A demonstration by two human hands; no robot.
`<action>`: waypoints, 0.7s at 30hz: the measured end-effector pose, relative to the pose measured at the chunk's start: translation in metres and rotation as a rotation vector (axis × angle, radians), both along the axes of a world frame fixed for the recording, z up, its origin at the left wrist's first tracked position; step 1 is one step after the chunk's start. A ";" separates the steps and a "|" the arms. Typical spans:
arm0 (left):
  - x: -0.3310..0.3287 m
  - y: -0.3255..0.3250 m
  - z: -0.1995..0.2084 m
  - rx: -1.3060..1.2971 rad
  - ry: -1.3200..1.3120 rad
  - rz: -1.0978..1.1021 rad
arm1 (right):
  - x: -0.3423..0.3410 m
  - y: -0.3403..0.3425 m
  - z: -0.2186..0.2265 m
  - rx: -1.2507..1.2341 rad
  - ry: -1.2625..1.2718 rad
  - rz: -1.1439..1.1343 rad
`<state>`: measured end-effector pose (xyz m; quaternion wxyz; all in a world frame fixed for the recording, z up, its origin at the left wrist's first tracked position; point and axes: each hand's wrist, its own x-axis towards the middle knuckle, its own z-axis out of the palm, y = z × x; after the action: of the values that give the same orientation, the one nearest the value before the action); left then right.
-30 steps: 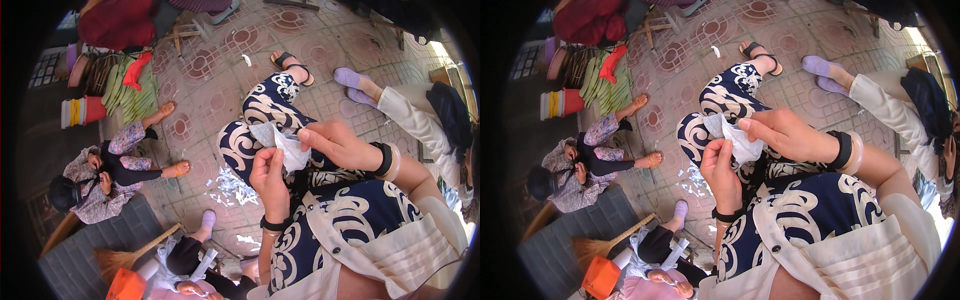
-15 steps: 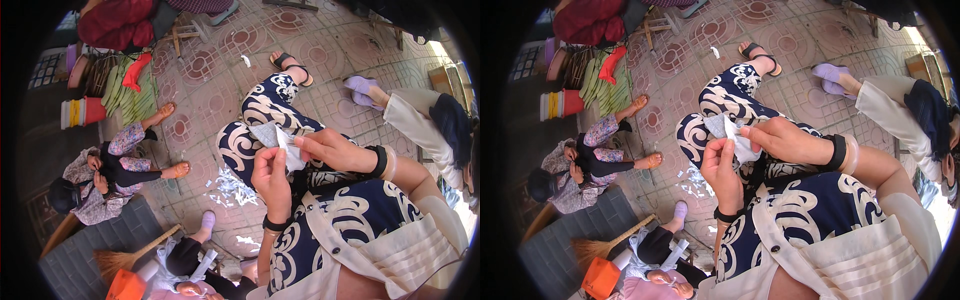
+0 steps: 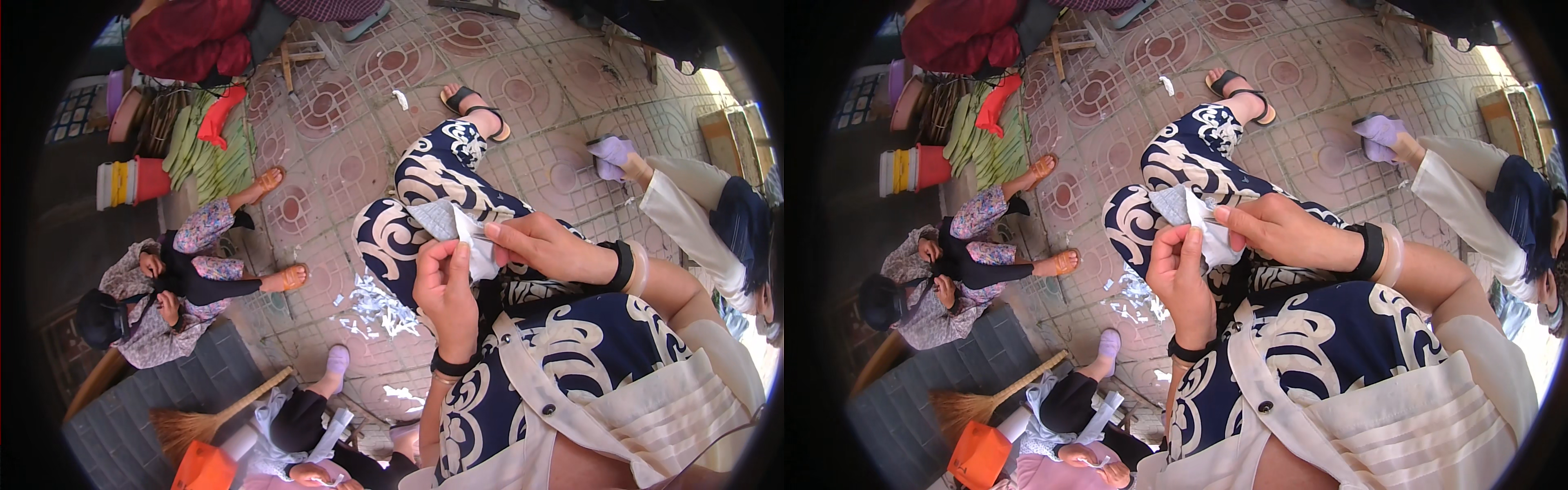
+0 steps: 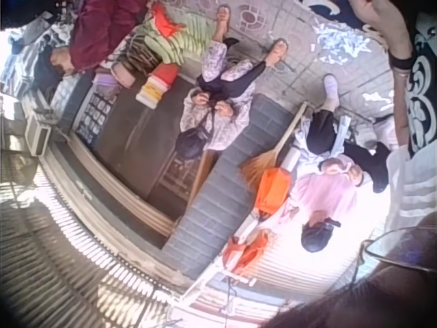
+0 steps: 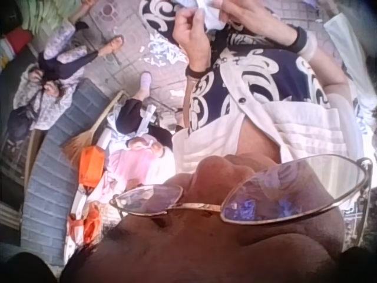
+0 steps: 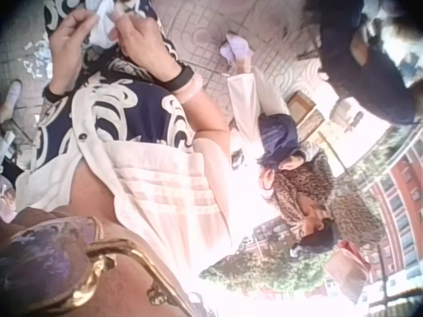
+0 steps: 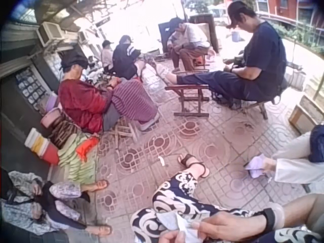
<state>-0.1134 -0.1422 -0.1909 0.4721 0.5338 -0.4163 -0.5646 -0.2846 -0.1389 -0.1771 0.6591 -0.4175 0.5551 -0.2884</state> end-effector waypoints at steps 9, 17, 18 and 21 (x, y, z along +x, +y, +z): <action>0.004 0.001 -0.008 -0.043 -0.065 -0.059 | 0.004 0.000 0.006 -0.019 -0.037 -0.059; -0.001 0.001 -0.009 -0.057 -0.047 -0.065 | 0.011 0.004 0.003 0.034 -0.093 -0.113; -0.002 0.002 -0.009 -0.071 -0.044 -0.071 | 0.011 0.005 0.003 0.040 -0.109 -0.132; -0.002 0.002 -0.011 -0.105 -0.055 -0.090 | 0.013 0.006 0.004 0.075 -0.119 -0.136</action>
<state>-0.1149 -0.1398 -0.2024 0.4620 0.5043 -0.4817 -0.5479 -0.2721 -0.1330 -0.1729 0.6850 -0.3361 0.5522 -0.3359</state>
